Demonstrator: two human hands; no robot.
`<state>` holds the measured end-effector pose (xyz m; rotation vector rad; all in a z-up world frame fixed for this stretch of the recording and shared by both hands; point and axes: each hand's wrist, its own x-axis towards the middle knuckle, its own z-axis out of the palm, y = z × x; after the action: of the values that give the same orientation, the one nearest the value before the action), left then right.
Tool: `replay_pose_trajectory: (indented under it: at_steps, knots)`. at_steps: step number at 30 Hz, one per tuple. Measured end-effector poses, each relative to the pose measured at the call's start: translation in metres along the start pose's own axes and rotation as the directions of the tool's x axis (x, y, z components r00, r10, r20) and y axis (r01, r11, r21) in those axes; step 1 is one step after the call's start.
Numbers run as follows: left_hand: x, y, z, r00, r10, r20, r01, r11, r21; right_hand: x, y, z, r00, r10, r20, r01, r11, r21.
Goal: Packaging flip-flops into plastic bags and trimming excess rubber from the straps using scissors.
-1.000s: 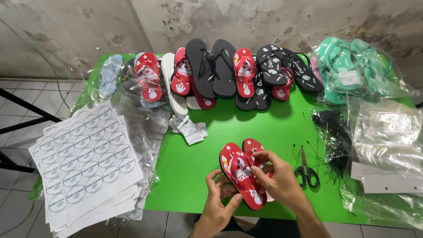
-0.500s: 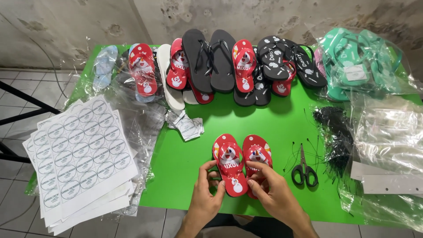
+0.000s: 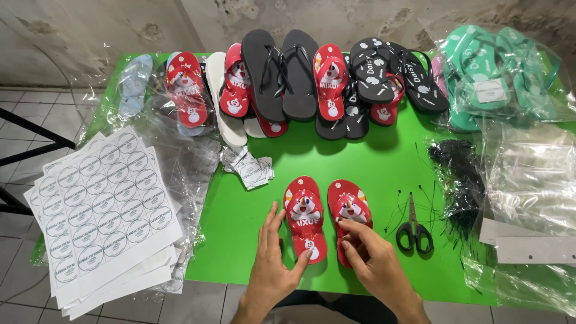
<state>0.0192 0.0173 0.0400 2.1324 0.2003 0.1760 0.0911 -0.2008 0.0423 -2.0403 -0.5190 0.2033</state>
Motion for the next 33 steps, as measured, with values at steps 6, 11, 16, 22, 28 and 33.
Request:
replay_pose_trajectory:
  at_steps: [6,11,16,22,28,33]
  knots:
    - [-0.001,-0.002,0.001,0.984,0.16,0.083,-0.174,0.966,0.191,-0.005,0.0,-0.012,0.987,-0.145,-0.063,0.154,0.971,0.182]
    - [-0.001,-0.008,0.003,0.978,0.181,0.108,-0.202,0.952,0.232,-0.029,0.021,-0.05,0.963,-0.094,-0.252,0.019,0.958,-0.286]
    - [0.0,-0.023,0.011,0.977,0.182,0.111,-0.207,0.934,0.292,-0.036,0.017,-0.073,0.912,0.232,-0.338,-0.385,0.769,-0.51]
    - [0.0,-0.021,0.008,0.984,0.105,0.145,-0.139,0.959,0.246,-0.018,0.012,-0.074,0.825,0.458,-0.331,-0.562,0.603,-0.566]
    - [-0.003,-0.018,0.002,0.987,0.107,0.122,-0.126,0.979,0.16,0.002,-0.003,-0.076,0.756,0.575,-0.313,-0.631,0.51,-0.584]
    - [-0.008,-0.025,0.003,0.989,0.091,0.114,-0.106,0.986,0.131,0.006,-0.01,-0.087,0.623,0.731,-0.277,-0.737,0.43,-0.522]
